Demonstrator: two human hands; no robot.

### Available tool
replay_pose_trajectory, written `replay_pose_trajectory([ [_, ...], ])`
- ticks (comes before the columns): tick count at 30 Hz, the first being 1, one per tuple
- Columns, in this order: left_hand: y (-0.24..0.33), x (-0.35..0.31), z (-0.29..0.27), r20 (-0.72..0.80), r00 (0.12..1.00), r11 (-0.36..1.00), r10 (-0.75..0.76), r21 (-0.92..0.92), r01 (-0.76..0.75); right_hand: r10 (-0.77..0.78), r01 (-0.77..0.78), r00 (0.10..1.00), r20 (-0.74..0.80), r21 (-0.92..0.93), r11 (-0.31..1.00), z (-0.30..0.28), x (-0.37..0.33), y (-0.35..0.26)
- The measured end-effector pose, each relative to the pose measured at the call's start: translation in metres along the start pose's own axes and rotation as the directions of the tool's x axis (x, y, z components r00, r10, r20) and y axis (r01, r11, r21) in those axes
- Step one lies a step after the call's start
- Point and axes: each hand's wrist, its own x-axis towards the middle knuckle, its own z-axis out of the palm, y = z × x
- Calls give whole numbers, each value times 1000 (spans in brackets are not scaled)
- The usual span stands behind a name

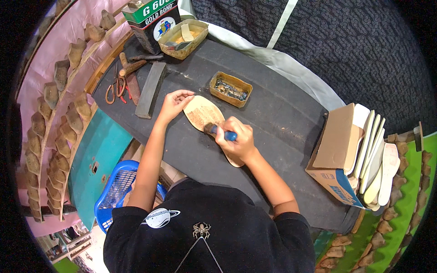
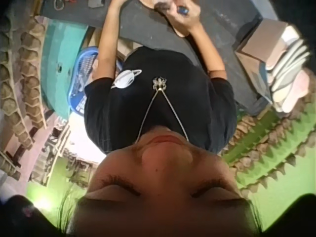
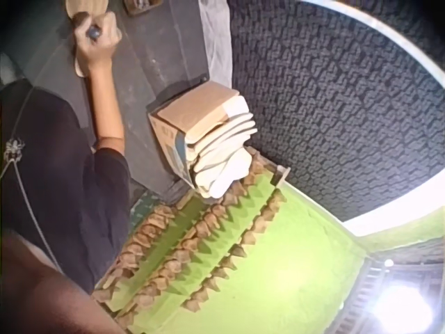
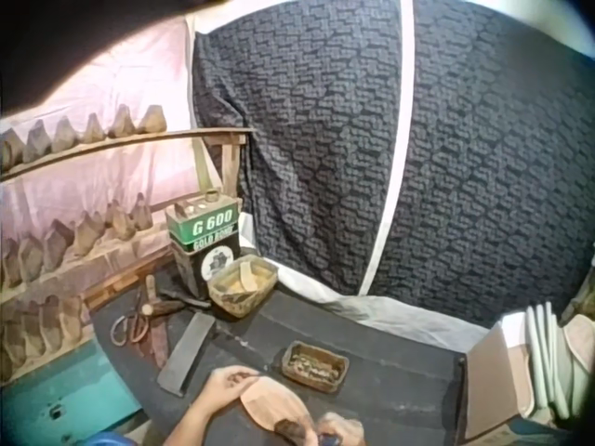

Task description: Apply adhesive to the surface of shoe insoles using a brush.

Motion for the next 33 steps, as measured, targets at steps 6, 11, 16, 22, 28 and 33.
replay_pose_trajectory([
  [6,-4,-1,-3,13,1000,1000,5,-3,-5,98,-89,986,135,-67,994,-37,-2,-12],
  [11,-8,0,-5,17,1000,1000,-11,-23,11,180,-174,978,110,-59,983,-28,12,-4],
  [16,-7,0,-3,16,1000,1000,26,9,-27,115,-116,993,22,20,993,6,36,2],
  [22,-5,-1,-4,21,999,997,41,-69,-40,-4,-7,982,188,58,998,48,53,7],
  [28,-2,0,-3,35,998,998,45,-50,-43,-13,24,945,326,-30,999,26,44,3],
  [33,-2,0,-5,46,999,998,-10,-54,12,70,-53,954,293,-65,997,-6,30,5],
])
